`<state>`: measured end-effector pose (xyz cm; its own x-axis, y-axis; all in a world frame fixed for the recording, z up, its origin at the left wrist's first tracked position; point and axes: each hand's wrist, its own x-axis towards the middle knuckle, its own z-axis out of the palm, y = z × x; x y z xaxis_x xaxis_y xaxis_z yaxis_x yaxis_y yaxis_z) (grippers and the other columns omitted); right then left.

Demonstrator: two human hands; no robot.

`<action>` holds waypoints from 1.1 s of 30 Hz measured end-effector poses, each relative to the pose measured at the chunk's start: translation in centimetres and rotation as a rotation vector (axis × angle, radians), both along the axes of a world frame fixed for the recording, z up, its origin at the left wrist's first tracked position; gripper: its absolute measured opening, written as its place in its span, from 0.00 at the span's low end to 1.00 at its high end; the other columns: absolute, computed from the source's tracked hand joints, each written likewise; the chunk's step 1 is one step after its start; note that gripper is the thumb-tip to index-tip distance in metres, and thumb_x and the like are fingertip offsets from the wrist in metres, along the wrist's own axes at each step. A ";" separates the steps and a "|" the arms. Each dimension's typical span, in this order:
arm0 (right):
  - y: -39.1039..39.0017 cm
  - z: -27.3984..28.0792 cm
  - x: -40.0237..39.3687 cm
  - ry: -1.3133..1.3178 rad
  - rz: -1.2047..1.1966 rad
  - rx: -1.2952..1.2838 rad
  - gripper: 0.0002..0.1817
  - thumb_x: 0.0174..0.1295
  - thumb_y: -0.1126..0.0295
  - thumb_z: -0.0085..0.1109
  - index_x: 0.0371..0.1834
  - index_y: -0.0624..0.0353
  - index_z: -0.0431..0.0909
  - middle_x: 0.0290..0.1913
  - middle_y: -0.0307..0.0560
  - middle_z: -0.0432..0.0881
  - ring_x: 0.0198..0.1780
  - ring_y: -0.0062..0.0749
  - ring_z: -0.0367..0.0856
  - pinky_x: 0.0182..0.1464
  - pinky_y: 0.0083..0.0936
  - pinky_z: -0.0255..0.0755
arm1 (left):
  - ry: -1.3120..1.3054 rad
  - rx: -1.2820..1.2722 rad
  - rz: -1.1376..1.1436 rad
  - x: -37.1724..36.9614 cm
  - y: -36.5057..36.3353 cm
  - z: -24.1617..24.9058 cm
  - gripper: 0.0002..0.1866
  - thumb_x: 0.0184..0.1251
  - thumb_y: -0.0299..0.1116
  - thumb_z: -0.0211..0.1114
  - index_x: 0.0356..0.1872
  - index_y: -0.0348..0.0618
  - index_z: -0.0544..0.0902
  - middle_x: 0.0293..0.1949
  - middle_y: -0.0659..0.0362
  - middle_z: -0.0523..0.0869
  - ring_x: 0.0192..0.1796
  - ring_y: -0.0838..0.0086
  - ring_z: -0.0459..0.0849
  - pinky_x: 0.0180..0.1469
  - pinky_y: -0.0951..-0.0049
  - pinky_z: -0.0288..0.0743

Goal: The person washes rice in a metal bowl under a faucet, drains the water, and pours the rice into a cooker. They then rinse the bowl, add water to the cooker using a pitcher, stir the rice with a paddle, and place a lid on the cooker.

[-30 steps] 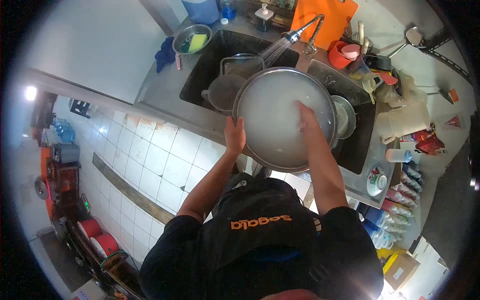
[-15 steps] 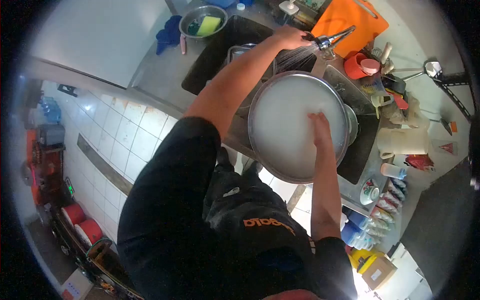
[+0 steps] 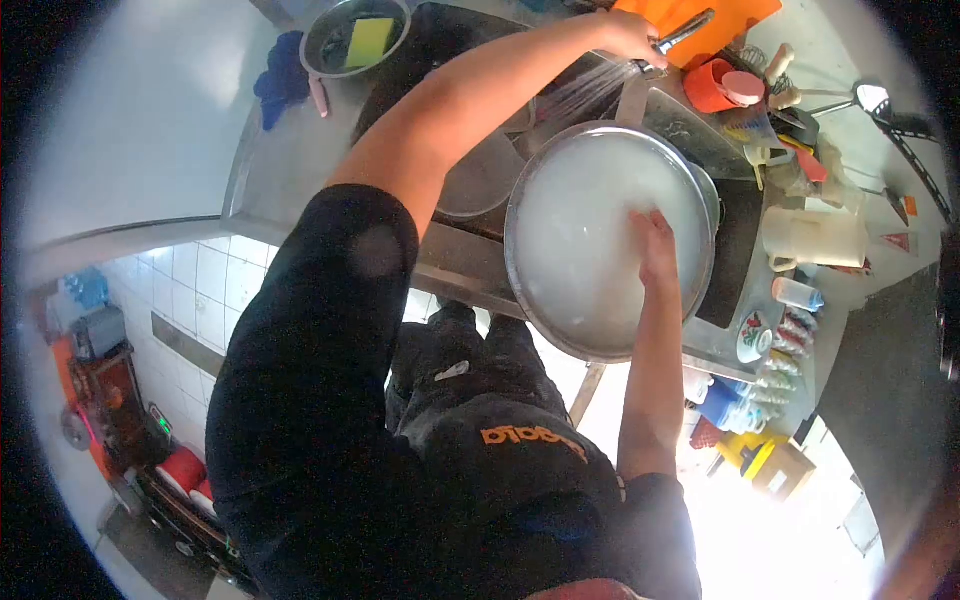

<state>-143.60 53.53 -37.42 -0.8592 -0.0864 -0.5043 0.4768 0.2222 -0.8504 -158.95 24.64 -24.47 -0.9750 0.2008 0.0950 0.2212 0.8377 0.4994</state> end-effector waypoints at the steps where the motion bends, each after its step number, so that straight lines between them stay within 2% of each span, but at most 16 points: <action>1: -0.6 0.9 0.3 0.004 -0.057 0.052 0.35 0.54 0.66 0.62 0.63 0.71 0.61 0.54 0.52 0.74 0.53 0.34 0.73 0.53 0.26 0.67 | -0.184 0.116 -0.010 1.3 -0.9 2.2 0.24 0.59 0.49 0.61 0.49 0.43 0.79 0.44 0.52 0.84 0.47 0.64 0.82 0.47 0.68 0.73; 2: -1.2 1.8 0.4 0.009 -0.116 0.103 0.33 0.55 0.67 0.61 0.62 0.70 0.63 0.52 0.50 0.75 0.51 0.32 0.75 0.52 0.23 0.68 | -0.369 0.228 -0.022 1.9 -1.3 3.3 0.24 0.55 0.44 0.67 0.50 0.41 0.79 0.45 0.53 0.83 0.49 0.66 0.81 0.48 0.69 0.72; 3: -1.5 2.9 0.5 0.011 -0.128 0.101 0.33 0.55 0.67 0.61 0.62 0.70 0.63 0.52 0.50 0.75 0.51 0.32 0.75 0.52 0.23 0.68 | -0.225 0.246 -0.100 -0.3 -2.0 0.0 0.21 0.54 0.45 0.67 0.45 0.42 0.80 0.40 0.54 0.85 0.44 0.66 0.82 0.45 0.69 0.73; 5: -1.7 4.6 0.7 -0.032 -0.014 0.019 0.37 0.54 0.65 0.62 0.65 0.70 0.59 0.58 0.54 0.72 0.57 0.36 0.71 0.59 0.27 0.63 | -0.197 0.210 -0.127 -0.7 -2.7 -0.2 0.21 0.54 0.45 0.67 0.45 0.43 0.80 0.40 0.54 0.85 0.43 0.66 0.82 0.44 0.69 0.72; 8: 0.6 1.9 -0.3 0.029 0.037 -0.009 0.34 0.54 0.65 0.62 0.63 0.67 0.63 0.58 0.53 0.73 0.57 0.36 0.71 0.59 0.27 0.62 | -0.228 0.190 -0.132 -0.1 -3.0 1.2 0.21 0.54 0.46 0.67 0.44 0.43 0.80 0.39 0.54 0.85 0.42 0.66 0.82 0.44 0.68 0.72; 10: 0.2 3.6 0.0 0.079 0.026 0.096 0.33 0.53 0.65 0.62 0.62 0.66 0.65 0.58 0.54 0.72 0.58 0.36 0.70 0.60 0.28 0.62 | -0.283 0.105 -0.120 -0.1 -2.9 2.0 0.21 0.54 0.46 0.66 0.44 0.43 0.80 0.40 0.54 0.84 0.43 0.66 0.82 0.45 0.68 0.72; 18: 1.2 6.1 -1.2 0.191 0.097 0.329 0.30 0.52 0.62 0.62 0.59 0.64 0.70 0.57 0.56 0.73 0.57 0.38 0.72 0.59 0.30 0.64 | -0.240 0.237 -0.083 1.4 -3.9 0.9 0.29 0.56 0.50 0.66 0.56 0.45 0.75 0.52 0.50 0.79 0.53 0.64 0.79 0.53 0.67 0.70; 20: 1.4 5.9 -1.9 0.228 0.173 0.433 0.33 0.52 0.62 0.62 0.61 0.64 0.67 0.56 0.57 0.75 0.55 0.37 0.73 0.58 0.29 0.65 | -0.076 0.669 -0.095 2.7 -5.5 -2.3 0.39 0.54 0.49 0.67 0.67 0.50 0.63 0.56 0.48 0.76 0.58 0.62 0.76 0.59 0.67 0.66; 22: 0.9 5.3 -2.2 0.268 0.173 0.365 0.35 0.51 0.61 0.63 0.62 0.65 0.65 0.56 0.59 0.74 0.56 0.39 0.73 0.59 0.29 0.64 | 0.261 0.457 0.164 8.4 -6.4 -3.2 0.25 0.63 0.51 0.58 0.53 0.42 0.78 0.46 0.52 0.83 0.46 0.69 0.82 0.50 0.73 0.73; 23: 0.8 4.8 -2.6 0.311 0.169 0.307 0.38 0.50 0.60 0.64 0.63 0.67 0.62 0.56 0.60 0.74 0.57 0.40 0.73 0.60 0.30 0.64 | 0.228 0.491 0.311 12.2 -6.5 -2.6 0.21 0.64 0.44 0.60 0.52 0.41 0.78 0.46 0.54 0.83 0.48 0.70 0.82 0.52 0.75 0.73; 24: 0.9 3.2 -3.8 0.317 0.157 0.300 0.38 0.50 0.60 0.64 0.63 0.67 0.62 0.56 0.60 0.74 0.57 0.40 0.73 0.60 0.30 0.64 | 0.311 0.584 0.426 14.8 -6.8 -5.2 0.18 0.65 0.44 0.59 0.45 0.40 0.80 0.39 0.56 0.84 0.40 0.74 0.81 0.44 0.76 0.73; 26: 1.8 -1.8 -6.2 0.390 0.335 0.479 0.44 0.48 0.56 0.65 0.65 0.70 0.58 0.57 0.62 0.72 0.58 0.46 0.72 0.61 0.32 0.64 | 0.152 0.607 0.709 23.0 -4.8 -6.5 0.15 0.67 0.41 0.55 0.28 0.39 0.76 0.24 0.64 0.73 0.25 0.78 0.68 0.28 0.75 0.62; 27: 2.1 -2.7 -6.7 0.401 0.330 0.471 0.44 0.48 0.56 0.65 0.65 0.70 0.58 0.57 0.62 0.72 0.58 0.46 0.72 0.61 0.32 0.64 | 0.092 0.608 0.712 26.8 -3.3 -6.6 0.13 0.66 0.41 0.54 0.29 0.43 0.77 0.23 0.66 0.72 0.24 0.79 0.68 0.26 0.77 0.62; 28: 2.0 -3.4 -7.4 0.426 0.391 0.628 0.40 0.51 0.60 0.64 0.65 0.69 0.58 0.57 0.57 0.72 0.57 0.40 0.72 0.59 0.30 0.64 | -0.210 0.996 0.863 30.2 -1.5 -8.4 0.14 0.66 0.41 0.54 0.27 0.41 0.73 0.20 0.63 0.69 0.24 0.79 0.69 0.26 0.72 0.65; 29: 1.2 -4.5 -8.4 0.463 0.460 0.773 0.37 0.53 0.64 0.64 0.65 0.67 0.59 0.57 0.51 0.73 0.56 0.34 0.72 0.57 0.28 0.65 | -0.322 1.068 0.971 32.4 1.1 -7.9 0.12 0.67 0.40 0.53 0.31 0.41 0.74 0.23 0.60 0.72 0.22 0.78 0.69 0.22 0.72 0.65; 33: 1.8 -4.5 -10.4 0.176 0.667 0.328 0.31 0.57 0.58 0.59 0.60 0.66 0.67 0.55 0.52 0.74 0.56 0.37 0.71 0.59 0.33 0.64 | -0.421 1.308 0.777 36.6 7.5 -9.4 0.12 0.70 0.37 0.50 0.42 0.38 0.66 0.26 0.56 0.74 0.22 0.74 0.76 0.24 0.71 0.72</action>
